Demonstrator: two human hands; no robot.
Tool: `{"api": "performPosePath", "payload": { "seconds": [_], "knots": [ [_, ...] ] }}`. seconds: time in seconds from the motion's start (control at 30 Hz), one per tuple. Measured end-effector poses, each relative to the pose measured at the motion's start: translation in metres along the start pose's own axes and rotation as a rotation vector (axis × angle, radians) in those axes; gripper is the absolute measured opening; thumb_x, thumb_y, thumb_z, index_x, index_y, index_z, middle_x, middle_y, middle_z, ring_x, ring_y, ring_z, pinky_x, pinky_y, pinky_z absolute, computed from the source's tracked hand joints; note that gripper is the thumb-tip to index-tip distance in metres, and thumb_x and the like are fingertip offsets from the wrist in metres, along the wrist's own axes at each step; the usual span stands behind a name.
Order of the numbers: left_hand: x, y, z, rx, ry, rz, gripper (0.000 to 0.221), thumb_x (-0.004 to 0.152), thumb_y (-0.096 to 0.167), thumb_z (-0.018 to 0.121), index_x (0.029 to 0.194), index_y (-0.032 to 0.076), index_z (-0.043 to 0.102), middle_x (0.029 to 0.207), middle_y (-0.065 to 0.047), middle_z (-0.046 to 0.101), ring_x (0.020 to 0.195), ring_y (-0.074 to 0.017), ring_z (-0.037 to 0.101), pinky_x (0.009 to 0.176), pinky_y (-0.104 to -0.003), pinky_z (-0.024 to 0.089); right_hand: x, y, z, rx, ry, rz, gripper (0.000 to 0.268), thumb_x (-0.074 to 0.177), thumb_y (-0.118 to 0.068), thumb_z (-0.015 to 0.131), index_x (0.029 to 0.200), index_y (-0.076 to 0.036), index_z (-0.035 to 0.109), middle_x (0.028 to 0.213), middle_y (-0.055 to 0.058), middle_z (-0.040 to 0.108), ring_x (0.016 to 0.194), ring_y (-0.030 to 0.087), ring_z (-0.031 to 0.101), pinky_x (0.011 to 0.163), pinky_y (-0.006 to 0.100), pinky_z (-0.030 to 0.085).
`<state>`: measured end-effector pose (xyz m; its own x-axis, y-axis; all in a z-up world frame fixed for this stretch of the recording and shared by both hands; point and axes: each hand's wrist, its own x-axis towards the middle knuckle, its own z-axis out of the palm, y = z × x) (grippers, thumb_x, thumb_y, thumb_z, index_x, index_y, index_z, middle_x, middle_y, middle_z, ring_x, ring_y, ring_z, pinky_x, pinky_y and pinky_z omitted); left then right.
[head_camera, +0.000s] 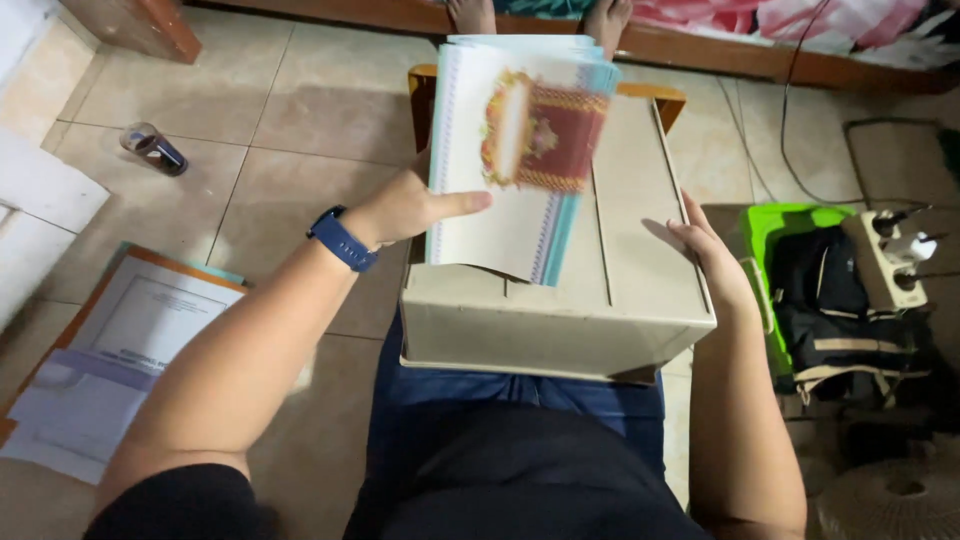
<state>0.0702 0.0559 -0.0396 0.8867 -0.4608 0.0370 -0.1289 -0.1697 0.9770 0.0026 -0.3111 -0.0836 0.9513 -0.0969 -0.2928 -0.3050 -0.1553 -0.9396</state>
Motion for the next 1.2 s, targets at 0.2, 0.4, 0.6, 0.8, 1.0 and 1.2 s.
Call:
{"api": "performPosePath", "payload": {
  "seconds": [0.2, 0.4, 0.6, 0.8, 1.0, 1.2],
  "knots": [
    [-0.012, -0.042, 0.023, 0.109, 0.191, 0.246, 0.046, 0.092, 0.027, 0.083, 0.123, 0.0, 0.063, 0.106, -0.019, 0.074, 0.098, -0.0282, 0.073, 0.078, -0.038, 0.061, 0.043, 0.059, -0.028, 0.213, 0.044, 0.049, 0.078, 0.087, -0.024, 0.058, 0.161, -0.036, 0.036, 0.151, 0.015, 0.052, 0.124, 0.028, 0.06, 0.098, 0.039, 0.053],
    [-0.037, -0.048, 0.024, 0.02, 0.234, 0.255, 0.051, 0.093, 0.021, 0.08, 0.131, -0.005, 0.06, 0.122, -0.022, 0.068, 0.115, -0.0291, 0.066, 0.092, -0.047, 0.057, 0.027, 0.065, -0.028, 0.272, 0.061, 0.065, 0.075, 0.088, -0.025, 0.059, 0.158, -0.04, 0.039, 0.153, 0.01, 0.052, 0.121, 0.025, 0.064, 0.096, 0.037, 0.057],
    [-0.069, -0.029, 0.027, -0.02, 0.272, 0.286, 0.05, 0.095, 0.019, 0.076, 0.132, -0.006, 0.055, 0.123, -0.023, 0.065, 0.116, -0.0297, 0.063, 0.098, -0.05, 0.053, -0.012, 0.046, -0.016, 0.279, 0.082, 0.129, 0.075, 0.085, -0.023, 0.057, 0.157, -0.04, 0.043, 0.147, 0.006, 0.058, 0.117, 0.021, 0.065, 0.096, 0.033, 0.056],
    [-0.11, -0.036, 0.031, 0.031, 0.189, 0.198, 0.054, 0.09, 0.016, 0.076, 0.133, -0.007, 0.055, 0.126, -0.023, 0.064, 0.116, -0.0303, 0.064, 0.099, -0.051, 0.052, -0.062, 0.002, 0.009, 0.253, 0.108, 0.195, 0.077, 0.084, -0.021, 0.052, 0.159, -0.038, 0.041, 0.145, 0.007, 0.059, 0.114, 0.023, 0.065, 0.095, 0.036, 0.055],
    [-0.109, 0.007, 0.051, -0.019, 0.17, 0.105, 0.062, 0.092, 0.024, 0.074, 0.137, -0.011, 0.05, 0.128, -0.03, 0.062, 0.122, -0.0413, 0.061, 0.1, -0.059, 0.048, -0.078, 0.013, 0.017, 0.19, 0.13, 0.223, 0.078, 0.085, -0.023, 0.052, 0.16, -0.038, 0.036, 0.156, 0.009, 0.049, 0.131, 0.027, 0.055, 0.109, 0.043, 0.044],
    [-0.103, 0.015, 0.041, -0.018, 0.082, 0.219, 0.048, 0.094, 0.011, 0.064, 0.139, 0.001, 0.05, 0.131, -0.015, 0.068, 0.106, -0.0256, 0.072, 0.085, -0.032, 0.058, -0.085, -0.055, 0.025, -0.303, 0.082, -0.276, 0.066, 0.097, -0.011, 0.056, 0.156, 0.0, 0.029, 0.163, 0.02, 0.033, 0.151, 0.03, 0.031, 0.118, 0.038, 0.026]
  ]
}}
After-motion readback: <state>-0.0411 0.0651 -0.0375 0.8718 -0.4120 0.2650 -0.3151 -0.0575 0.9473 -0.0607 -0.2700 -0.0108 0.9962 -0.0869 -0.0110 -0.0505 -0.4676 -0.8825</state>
